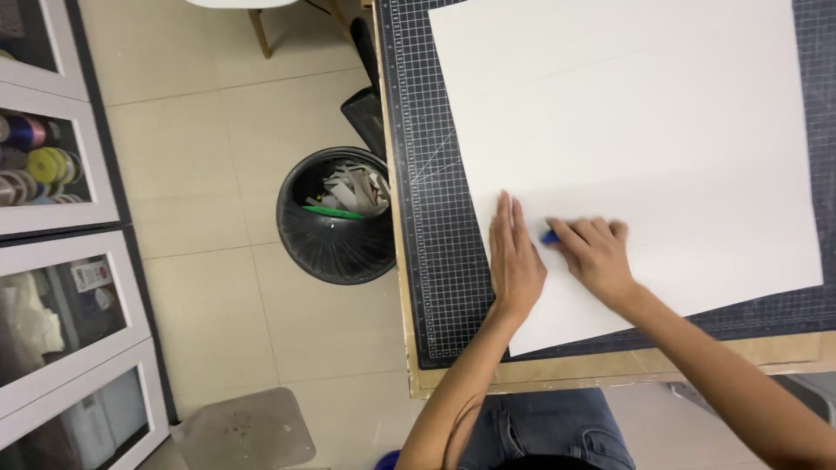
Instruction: Assembling folders by applying adhesive to cardboard panels and mounting them onto a white backing sheet using a squeegee and paint roller.
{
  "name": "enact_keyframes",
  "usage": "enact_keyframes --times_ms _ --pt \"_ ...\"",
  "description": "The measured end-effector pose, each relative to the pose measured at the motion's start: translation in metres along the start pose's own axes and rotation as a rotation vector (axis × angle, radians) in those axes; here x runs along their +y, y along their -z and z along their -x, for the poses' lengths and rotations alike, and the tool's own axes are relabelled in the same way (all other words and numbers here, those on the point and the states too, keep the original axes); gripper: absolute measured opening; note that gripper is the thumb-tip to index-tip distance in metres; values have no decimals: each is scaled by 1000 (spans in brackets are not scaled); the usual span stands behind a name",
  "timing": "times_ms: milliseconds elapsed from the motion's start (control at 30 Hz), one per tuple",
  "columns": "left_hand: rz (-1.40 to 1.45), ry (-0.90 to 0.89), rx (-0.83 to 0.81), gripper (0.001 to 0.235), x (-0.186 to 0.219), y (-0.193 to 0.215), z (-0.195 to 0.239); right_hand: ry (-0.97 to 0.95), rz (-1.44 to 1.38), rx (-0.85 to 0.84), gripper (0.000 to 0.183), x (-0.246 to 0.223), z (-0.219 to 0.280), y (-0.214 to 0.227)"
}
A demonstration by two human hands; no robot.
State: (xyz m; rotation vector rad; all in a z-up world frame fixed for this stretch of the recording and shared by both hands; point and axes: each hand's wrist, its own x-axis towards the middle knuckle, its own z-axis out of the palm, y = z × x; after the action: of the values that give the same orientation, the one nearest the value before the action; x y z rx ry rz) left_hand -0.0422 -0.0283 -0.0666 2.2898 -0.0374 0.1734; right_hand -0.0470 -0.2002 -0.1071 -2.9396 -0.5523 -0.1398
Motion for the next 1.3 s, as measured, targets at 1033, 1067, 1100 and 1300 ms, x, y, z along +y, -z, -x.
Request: enact_keyframes --times_ms 1033,1067,1100,1300 --pt "606 106 330 62 -16 -8 9 -279 271 360 43 49 -224 -47" --pt "562 89 334 61 -14 -8 13 -215 246 294 26 39 -211 -47" --pt "529 44 346 59 -17 -17 4 -153 233 255 17 37 -209 -48" --pt "516 77 379 56 -1 -21 47 272 -77 182 34 -38 -142 -33"
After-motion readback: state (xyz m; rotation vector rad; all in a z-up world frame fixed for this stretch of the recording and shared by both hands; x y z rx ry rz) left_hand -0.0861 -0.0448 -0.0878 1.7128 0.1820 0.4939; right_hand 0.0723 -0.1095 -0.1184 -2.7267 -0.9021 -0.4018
